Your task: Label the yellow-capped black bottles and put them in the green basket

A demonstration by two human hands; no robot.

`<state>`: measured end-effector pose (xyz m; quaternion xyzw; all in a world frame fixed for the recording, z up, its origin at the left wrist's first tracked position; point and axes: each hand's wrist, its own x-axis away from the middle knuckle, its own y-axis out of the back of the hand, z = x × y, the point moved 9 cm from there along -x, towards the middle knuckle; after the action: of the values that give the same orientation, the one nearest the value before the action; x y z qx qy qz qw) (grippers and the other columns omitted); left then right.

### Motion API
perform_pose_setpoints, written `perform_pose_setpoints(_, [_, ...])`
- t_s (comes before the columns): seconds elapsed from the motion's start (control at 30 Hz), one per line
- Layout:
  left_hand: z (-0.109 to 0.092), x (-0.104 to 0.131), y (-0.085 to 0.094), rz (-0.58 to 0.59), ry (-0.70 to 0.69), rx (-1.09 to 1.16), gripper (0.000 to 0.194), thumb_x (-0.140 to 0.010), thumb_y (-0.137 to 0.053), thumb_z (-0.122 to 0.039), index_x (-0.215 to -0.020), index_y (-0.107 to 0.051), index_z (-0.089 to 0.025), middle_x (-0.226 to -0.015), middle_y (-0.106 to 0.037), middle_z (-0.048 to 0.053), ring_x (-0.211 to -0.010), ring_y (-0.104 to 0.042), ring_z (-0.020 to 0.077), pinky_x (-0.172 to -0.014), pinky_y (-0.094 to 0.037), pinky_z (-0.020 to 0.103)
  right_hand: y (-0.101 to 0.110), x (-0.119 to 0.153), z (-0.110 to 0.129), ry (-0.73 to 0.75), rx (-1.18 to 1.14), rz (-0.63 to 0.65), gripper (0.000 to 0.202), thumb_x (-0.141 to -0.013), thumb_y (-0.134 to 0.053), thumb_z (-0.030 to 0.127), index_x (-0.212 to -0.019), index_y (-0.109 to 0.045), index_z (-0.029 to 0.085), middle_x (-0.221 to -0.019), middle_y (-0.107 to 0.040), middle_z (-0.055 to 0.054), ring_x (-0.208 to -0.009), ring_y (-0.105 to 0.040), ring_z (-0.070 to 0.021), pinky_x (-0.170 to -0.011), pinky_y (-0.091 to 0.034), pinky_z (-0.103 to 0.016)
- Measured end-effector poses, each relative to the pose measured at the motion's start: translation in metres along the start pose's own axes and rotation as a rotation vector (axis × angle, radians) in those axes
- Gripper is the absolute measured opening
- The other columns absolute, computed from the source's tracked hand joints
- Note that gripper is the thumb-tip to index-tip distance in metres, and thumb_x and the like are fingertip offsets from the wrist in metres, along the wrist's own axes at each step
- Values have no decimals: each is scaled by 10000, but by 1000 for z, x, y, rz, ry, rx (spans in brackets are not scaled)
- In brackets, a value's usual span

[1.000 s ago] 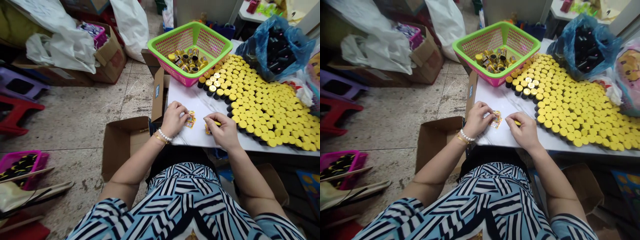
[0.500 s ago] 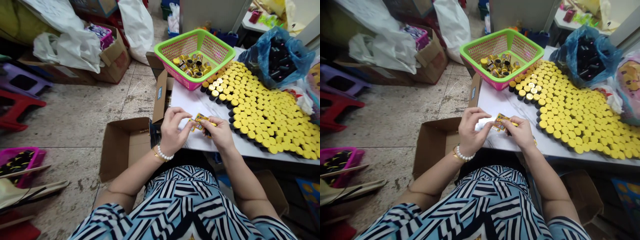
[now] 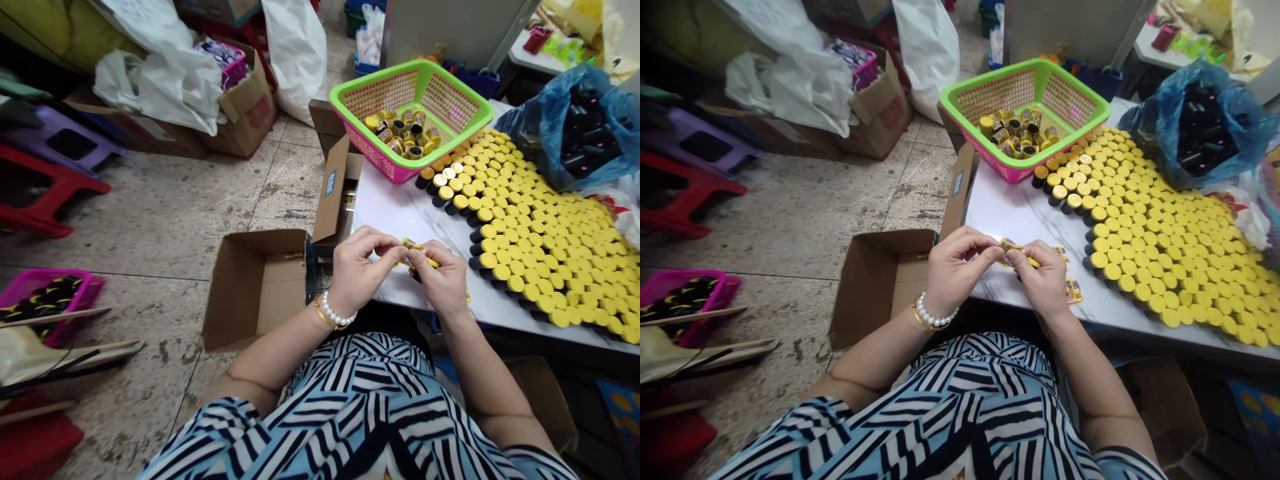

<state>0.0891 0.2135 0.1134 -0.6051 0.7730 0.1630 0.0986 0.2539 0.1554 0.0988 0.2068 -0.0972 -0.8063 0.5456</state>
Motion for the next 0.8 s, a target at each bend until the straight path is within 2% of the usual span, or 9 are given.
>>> perform_pose_setpoints(0.1, [12,1,-4,38,87,66,175,-804,-842,-359,-821,-785,-194,-802,-713,46,-723,-625,153,-659,-508,289,0,1,2,25,22,-12,282,-928,-703,413,-704,-683,243,-737,-641,-7,-717,-600,-186,-715,-476,-346])
perform_pose_setpoints(0.2, [28,1,0,50,199,168,146,-798,-841,-316,-853,-801,-187,-863,-746,60,-760,-652,157,-697,-526,291,-6,0,1,21,-12,85,287,-947,-676,397,-709,-690,237,-730,-638,-8,-714,-609,-178,-720,-480,-340])
perform_pose_setpoints(0.27, [42,1,2,65,327,274,151,-781,-851,-302,-851,-801,-178,-824,-745,49,-705,-638,138,-656,-512,270,-10,0,0,22,-33,150,242,-954,-665,360,-754,-723,238,-732,-654,-8,-720,-620,-175,-728,-484,-337])
perform_pose_setpoints(0.4, [64,6,-1,136,572,447,217,-749,-869,-340,-825,-770,-162,-606,-622,-15,-474,-460,65,-445,-326,203,-6,0,-1,28,22,110,158,-921,-694,308,-790,-756,244,-752,-687,-9,-728,-633,-178,-742,-489,-342])
perform_pose_setpoints(0.53, [68,9,-7,177,624,498,268,-736,-875,-365,-848,-754,-154,-626,-628,-9,-460,-461,55,-430,-286,190,-12,1,-6,-26,-38,151,190,-921,-695,390,-821,-760,242,-770,-691,-16,-747,-640,-184,-750,-504,-344])
perform_pose_setpoints(0.6, [71,10,-13,206,658,541,295,-724,-881,-369,-878,-770,-143,-632,-629,-4,-462,-439,46,-428,-269,184,-15,-1,-11,-61,-57,179,202,-909,-704,419,-841,-760,237,-798,-698,-25,-773,-643,-188,-748,-510,-338])
perform_pose_setpoints(0.7, [80,12,-21,232,776,645,306,-705,-893,-363,-857,-769,-127,-599,-591,-6,-456,-394,34,-405,-191,174,-9,-5,-32,-195,-148,127,173,-886,-686,378,-977,-730,238,-889,-703,-26,-798,-634,-177,-717,-509,-309])
perform_pose_setpoints(0.8, [87,12,-28,250,885,751,283,-686,-905,-308,-820,-747,-115,-617,-587,1,-471,-407,30,-389,-144,156,-8,-2,-57,-348,-386,150,343,-833,-632,279,-1174,-644,249,-993,-702,-18,-821,-644,-163,-714,-525,-289])
